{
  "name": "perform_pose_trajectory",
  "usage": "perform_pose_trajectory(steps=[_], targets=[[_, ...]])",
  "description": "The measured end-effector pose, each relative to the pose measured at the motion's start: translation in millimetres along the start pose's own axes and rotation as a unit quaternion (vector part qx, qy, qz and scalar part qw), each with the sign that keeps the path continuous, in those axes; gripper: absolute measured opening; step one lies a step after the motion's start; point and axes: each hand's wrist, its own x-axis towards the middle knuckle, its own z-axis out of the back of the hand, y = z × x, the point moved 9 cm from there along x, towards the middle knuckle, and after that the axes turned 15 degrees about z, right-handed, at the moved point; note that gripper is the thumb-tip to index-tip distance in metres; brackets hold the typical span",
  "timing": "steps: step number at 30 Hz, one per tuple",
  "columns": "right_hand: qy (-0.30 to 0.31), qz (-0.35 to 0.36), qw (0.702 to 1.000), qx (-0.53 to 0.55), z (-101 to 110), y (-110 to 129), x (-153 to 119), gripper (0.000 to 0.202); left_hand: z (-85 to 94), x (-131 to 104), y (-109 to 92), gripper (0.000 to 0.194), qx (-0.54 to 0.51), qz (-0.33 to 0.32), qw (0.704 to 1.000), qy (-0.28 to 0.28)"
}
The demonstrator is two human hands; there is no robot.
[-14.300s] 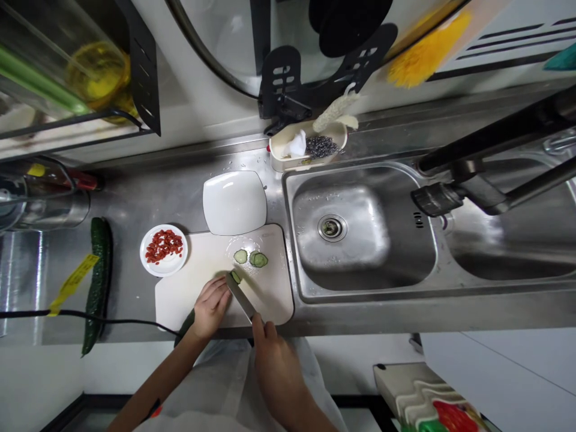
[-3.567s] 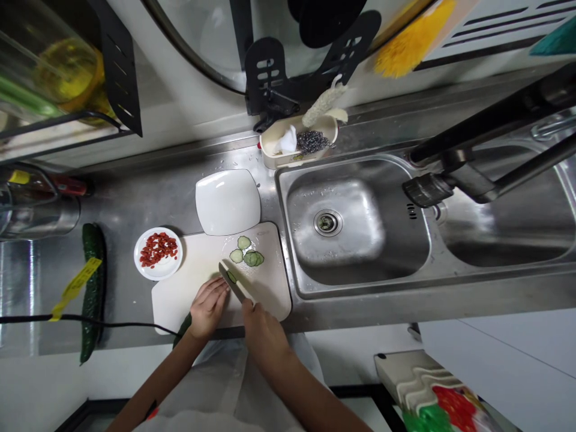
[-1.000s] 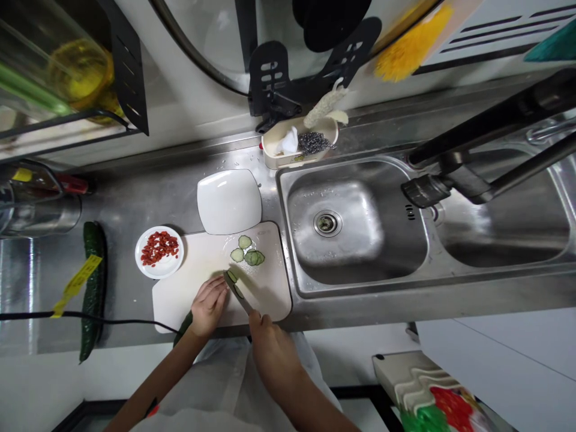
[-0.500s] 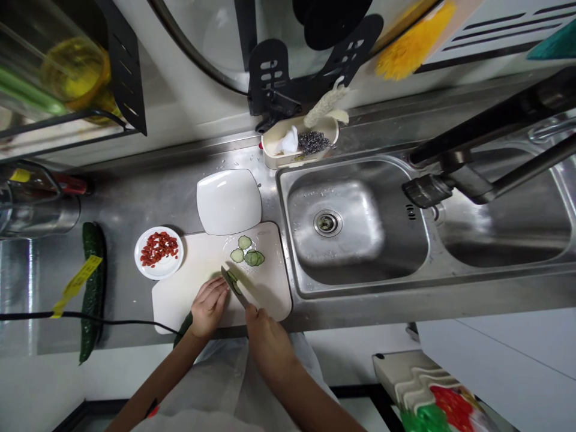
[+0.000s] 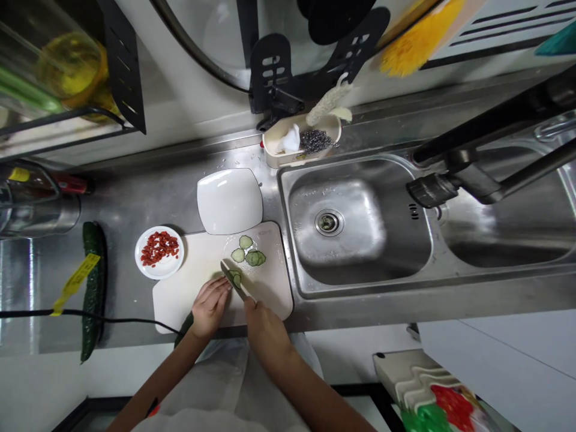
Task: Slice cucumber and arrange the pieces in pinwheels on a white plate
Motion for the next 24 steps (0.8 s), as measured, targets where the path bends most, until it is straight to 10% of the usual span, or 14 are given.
perform_pose_trajectory(steps=[24], targets=[[0.0, -0.071, 0.996, -0.048, 0, -23, -9, 0.039, -4.6, -4, 0, 0.026, 0.018, 0.016, 1.0, 0.003]])
